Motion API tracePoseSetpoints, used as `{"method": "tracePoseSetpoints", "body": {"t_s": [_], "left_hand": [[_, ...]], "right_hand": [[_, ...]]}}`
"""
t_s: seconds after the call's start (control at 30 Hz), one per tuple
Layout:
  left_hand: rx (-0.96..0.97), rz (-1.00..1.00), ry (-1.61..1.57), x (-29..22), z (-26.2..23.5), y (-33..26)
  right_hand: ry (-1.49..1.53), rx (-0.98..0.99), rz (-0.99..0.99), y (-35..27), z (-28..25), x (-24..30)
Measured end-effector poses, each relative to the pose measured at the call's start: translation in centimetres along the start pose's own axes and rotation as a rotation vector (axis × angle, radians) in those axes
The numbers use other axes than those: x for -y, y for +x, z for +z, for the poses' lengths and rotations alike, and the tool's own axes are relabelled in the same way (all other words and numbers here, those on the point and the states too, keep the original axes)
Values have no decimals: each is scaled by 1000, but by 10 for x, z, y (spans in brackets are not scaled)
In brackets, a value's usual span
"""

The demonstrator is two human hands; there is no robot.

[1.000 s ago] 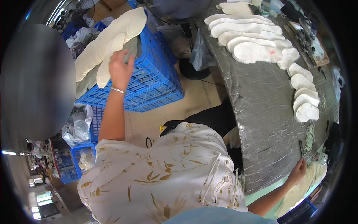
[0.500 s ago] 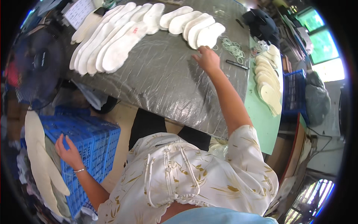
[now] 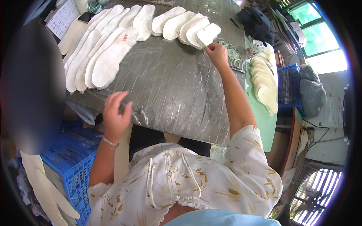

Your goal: Assemble shoe insoles by aligning and folding components.

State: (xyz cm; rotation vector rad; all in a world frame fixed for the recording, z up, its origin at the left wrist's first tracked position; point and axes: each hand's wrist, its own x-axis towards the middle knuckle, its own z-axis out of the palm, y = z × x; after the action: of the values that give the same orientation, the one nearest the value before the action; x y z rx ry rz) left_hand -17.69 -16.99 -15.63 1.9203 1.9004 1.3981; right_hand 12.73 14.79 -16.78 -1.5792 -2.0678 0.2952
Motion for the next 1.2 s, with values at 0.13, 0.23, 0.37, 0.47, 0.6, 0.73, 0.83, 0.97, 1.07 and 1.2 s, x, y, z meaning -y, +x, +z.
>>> {"method": "tracePoseSetpoints", "body": {"t_s": [0.13, 0.23, 0.37, 0.47, 0.6, 0.73, 0.83, 0.97, 1.07, 1.2], "left_hand": [[192, 169, -31, -14, 76, 68], [262, 288, -46, -14, 150, 102], [247, 175, -57, -3, 168, 109], [199, 219, 12, 11, 159, 112], [229, 459, 56, 1, 184, 138], [188, 554, 155, 10, 227, 164], [307, 510, 277, 22, 247, 168], [170, 535, 122, 17, 257, 174], [183, 523, 102, 1, 254, 180], [210, 475, 290, 10, 264, 186]], "right_hand": [[-149, 74, -193, -13, 9, 24], [-173, 90, -270, -26, -3, 17], [-203, 147, -217, -26, 9, -3], [-121, 152, -175, -30, 12, -19], [-30, 111, -170, -27, 19, -13], [65, 112, -89, -24, 19, 1], [194, 121, 47, -18, 7, 5], [313, 80, 109, 5, -10, -9], [365, 182, 190, 25, -24, -26], [558, 191, 270, 43, -35, -19]]}}
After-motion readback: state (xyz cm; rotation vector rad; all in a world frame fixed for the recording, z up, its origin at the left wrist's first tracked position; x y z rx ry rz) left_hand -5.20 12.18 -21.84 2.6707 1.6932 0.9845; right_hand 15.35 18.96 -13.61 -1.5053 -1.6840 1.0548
